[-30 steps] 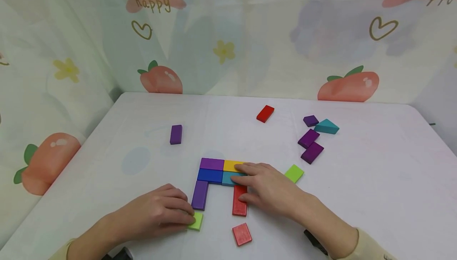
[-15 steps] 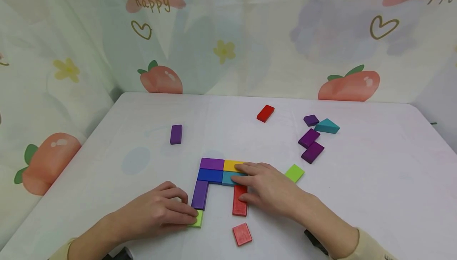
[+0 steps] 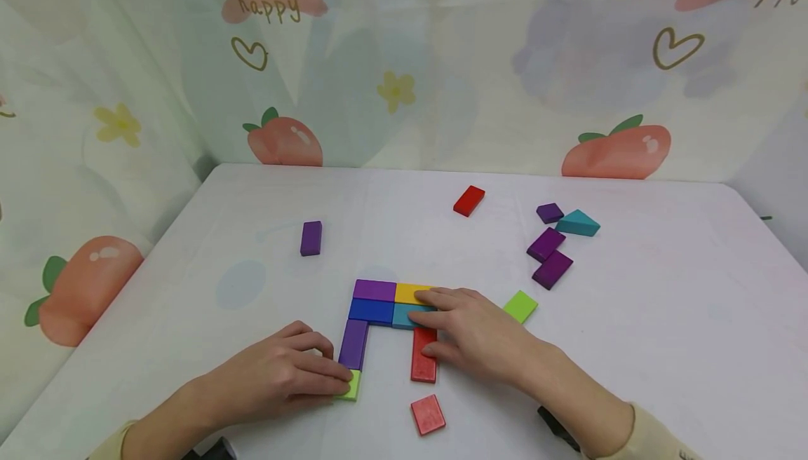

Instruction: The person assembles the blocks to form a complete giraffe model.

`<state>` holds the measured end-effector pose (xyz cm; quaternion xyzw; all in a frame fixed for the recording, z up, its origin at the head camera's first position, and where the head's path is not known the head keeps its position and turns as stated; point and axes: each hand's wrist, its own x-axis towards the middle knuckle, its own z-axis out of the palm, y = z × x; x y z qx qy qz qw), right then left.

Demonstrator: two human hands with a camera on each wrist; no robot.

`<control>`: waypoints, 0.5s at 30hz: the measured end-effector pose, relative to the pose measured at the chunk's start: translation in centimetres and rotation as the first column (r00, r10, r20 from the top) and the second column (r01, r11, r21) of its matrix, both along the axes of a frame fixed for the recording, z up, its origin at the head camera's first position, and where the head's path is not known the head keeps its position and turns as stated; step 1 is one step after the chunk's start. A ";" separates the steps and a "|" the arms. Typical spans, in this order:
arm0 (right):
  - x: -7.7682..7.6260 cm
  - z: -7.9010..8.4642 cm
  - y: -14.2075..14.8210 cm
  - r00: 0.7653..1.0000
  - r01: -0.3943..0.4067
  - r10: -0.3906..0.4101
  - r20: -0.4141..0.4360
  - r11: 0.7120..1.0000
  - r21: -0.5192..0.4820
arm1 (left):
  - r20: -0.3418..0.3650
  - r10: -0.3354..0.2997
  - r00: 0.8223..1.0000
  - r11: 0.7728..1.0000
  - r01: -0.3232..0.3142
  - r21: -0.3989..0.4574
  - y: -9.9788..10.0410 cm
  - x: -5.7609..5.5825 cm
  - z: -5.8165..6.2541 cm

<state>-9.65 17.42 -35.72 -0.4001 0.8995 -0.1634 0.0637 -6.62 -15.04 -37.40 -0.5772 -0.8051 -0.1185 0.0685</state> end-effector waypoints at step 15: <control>0.1 0.1 0.0 1.000 0.004 -0.004 0.000 1.000 0.001 | 0.038 0.015 0.999 1.000 -0.015 0.002 0.1 0.2 0.1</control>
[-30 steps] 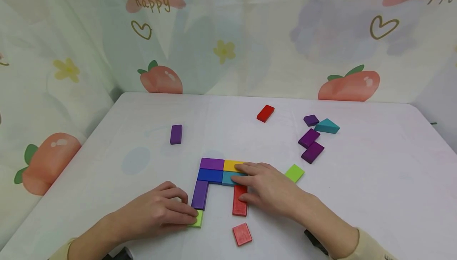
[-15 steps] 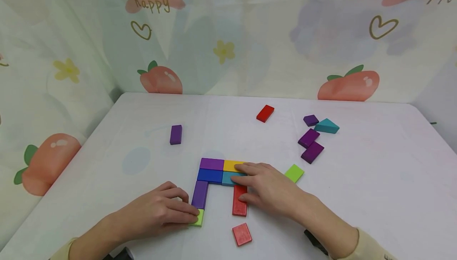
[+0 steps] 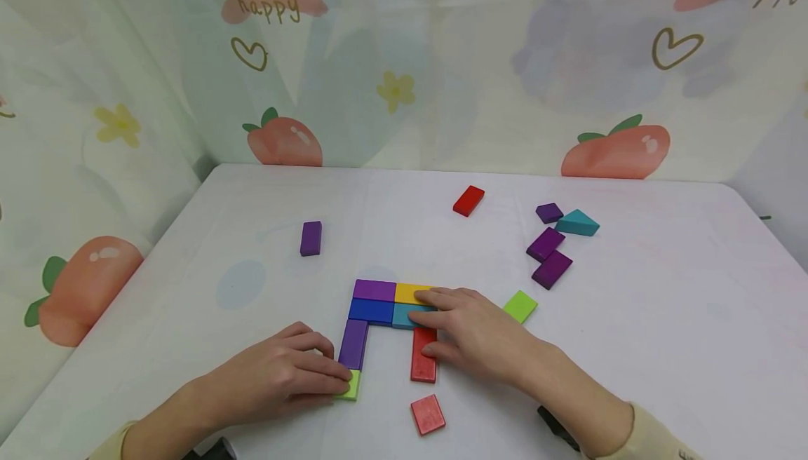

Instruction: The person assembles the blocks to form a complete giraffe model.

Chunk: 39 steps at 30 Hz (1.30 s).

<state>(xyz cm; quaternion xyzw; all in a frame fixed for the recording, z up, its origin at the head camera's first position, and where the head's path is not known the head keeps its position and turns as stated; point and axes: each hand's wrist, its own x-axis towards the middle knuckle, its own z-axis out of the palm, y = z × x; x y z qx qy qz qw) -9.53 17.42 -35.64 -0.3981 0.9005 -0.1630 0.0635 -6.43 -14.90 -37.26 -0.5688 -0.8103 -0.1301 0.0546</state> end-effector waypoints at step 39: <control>3.5 -0.2 0.7 0.991 -0.131 0.132 -0.012 0.960 -0.246 | 0.329 0.193 0.924 0.981 -0.186 -0.054 0.4 -5.3 -1.3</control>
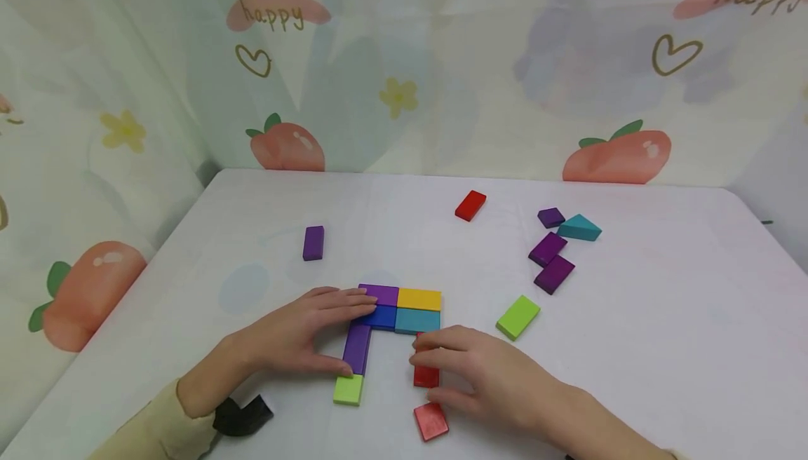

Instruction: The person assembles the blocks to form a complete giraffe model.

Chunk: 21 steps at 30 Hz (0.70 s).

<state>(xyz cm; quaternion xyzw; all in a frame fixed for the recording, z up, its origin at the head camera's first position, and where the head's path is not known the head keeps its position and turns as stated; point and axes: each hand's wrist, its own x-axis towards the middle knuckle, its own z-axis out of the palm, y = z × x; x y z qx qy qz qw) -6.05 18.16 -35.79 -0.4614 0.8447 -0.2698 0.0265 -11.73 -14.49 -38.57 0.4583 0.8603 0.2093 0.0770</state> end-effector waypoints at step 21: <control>2.1 -1.8 1.1 0.981 -0.192 0.193 -0.001 0.981 -0.038 | 0.039 0.023 0.999 1.000 -0.023 -0.011 0.1 0.2 0.2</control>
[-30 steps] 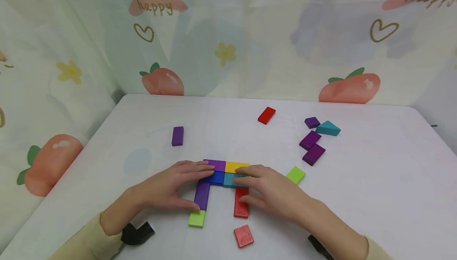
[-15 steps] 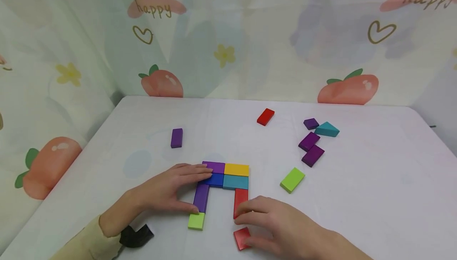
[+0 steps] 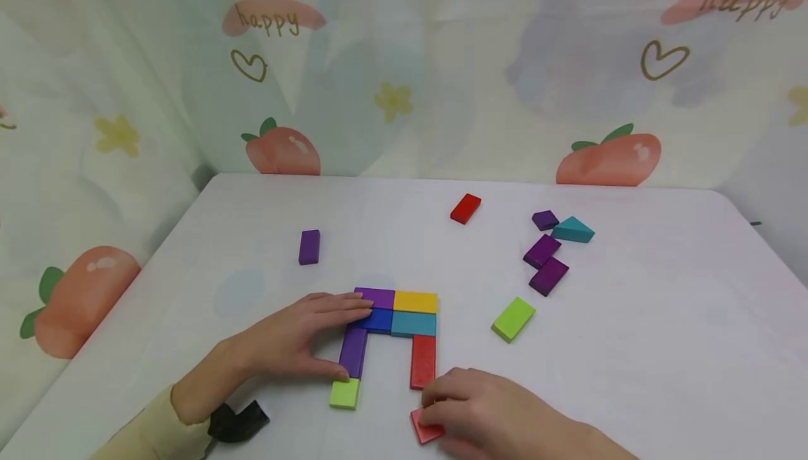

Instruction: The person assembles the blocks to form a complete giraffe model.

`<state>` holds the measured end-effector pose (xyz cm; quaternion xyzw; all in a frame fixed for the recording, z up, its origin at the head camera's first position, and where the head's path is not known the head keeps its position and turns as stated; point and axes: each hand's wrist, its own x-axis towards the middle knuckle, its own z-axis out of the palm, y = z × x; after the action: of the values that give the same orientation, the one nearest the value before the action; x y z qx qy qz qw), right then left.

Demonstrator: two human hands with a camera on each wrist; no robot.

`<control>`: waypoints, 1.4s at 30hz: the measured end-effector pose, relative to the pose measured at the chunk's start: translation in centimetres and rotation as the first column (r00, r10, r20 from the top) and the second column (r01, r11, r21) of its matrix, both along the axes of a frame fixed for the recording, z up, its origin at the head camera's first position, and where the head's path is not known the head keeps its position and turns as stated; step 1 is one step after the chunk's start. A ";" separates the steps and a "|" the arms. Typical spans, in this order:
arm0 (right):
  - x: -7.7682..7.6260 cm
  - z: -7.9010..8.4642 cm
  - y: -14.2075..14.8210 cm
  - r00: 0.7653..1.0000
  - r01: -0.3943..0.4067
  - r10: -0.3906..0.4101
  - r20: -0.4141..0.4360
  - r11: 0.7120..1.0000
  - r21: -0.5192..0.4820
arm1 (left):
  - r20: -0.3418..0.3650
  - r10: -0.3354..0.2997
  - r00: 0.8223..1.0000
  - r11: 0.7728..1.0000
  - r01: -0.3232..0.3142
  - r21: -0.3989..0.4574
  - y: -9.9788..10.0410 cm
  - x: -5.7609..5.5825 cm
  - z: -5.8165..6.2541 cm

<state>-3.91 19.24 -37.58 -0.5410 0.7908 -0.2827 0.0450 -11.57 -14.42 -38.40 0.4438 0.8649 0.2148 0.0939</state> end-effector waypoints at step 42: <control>0.5 0.6 -1.4 0.987 0.149 -0.145 -0.075 0.988 0.045 | 0.051 0.030 0.998 0.999 -0.028 -0.032 0.2 0.2 0.2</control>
<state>-3.43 17.86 -37.03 -0.4896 0.8366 -0.2455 0.0094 -11.34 -14.23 -38.20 0.4241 0.8717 0.2141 0.1201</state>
